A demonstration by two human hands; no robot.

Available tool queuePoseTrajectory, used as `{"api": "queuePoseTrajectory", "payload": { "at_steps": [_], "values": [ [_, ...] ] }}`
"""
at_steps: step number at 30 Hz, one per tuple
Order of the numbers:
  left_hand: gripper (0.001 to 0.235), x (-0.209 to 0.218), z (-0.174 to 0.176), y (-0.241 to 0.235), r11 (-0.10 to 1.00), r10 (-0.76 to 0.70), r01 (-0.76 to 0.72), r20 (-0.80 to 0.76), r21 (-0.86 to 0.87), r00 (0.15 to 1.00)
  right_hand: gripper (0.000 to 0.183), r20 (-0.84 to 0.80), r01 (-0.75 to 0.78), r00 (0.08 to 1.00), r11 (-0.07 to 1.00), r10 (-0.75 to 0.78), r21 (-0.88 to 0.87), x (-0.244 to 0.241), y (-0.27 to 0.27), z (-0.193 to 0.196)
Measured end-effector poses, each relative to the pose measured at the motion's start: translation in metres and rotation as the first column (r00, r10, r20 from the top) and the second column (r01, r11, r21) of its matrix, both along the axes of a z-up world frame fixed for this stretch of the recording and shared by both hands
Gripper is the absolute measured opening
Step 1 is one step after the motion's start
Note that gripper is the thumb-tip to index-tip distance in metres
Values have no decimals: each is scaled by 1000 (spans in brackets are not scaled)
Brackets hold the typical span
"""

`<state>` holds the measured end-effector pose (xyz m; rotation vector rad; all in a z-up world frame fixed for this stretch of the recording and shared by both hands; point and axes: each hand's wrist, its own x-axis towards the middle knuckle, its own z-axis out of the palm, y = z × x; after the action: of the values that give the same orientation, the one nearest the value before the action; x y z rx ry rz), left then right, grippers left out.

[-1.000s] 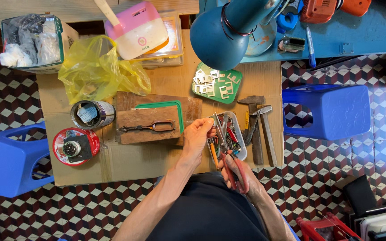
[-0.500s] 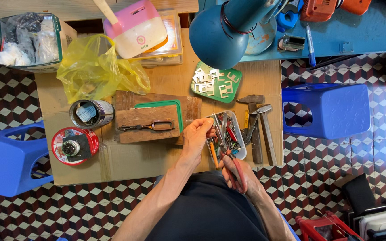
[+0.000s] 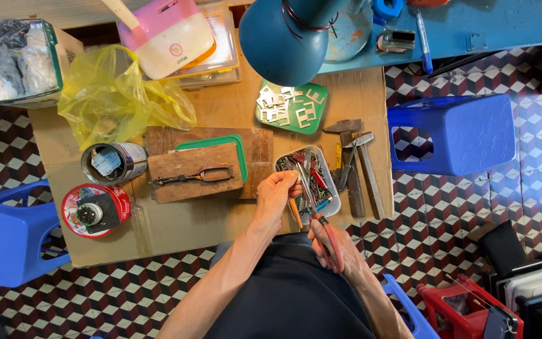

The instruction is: The person uses pliers to strip and bend a copper wire, then uses scissors to cut a small black plastic piece. The person places the tools back on the table and continues to handle the wire and plastic piece.

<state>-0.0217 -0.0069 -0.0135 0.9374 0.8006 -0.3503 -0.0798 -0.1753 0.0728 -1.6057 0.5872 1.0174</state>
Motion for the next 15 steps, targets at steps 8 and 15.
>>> {"api": "queuePoseTrajectory", "payload": {
  "at_steps": [8, 15],
  "values": [
    [19, -11, -23, -12, 999, -41, 39, -48, -36, 998, 62, -36, 57, 998, 998, -58, -18, -10, -7, -2],
    [17, -15, -52, -16, 998, -59, 56, -118, -28, 991, 57, -76, 45, 996, 998, -47, -33, -11, -13, -20]
  ]
}}
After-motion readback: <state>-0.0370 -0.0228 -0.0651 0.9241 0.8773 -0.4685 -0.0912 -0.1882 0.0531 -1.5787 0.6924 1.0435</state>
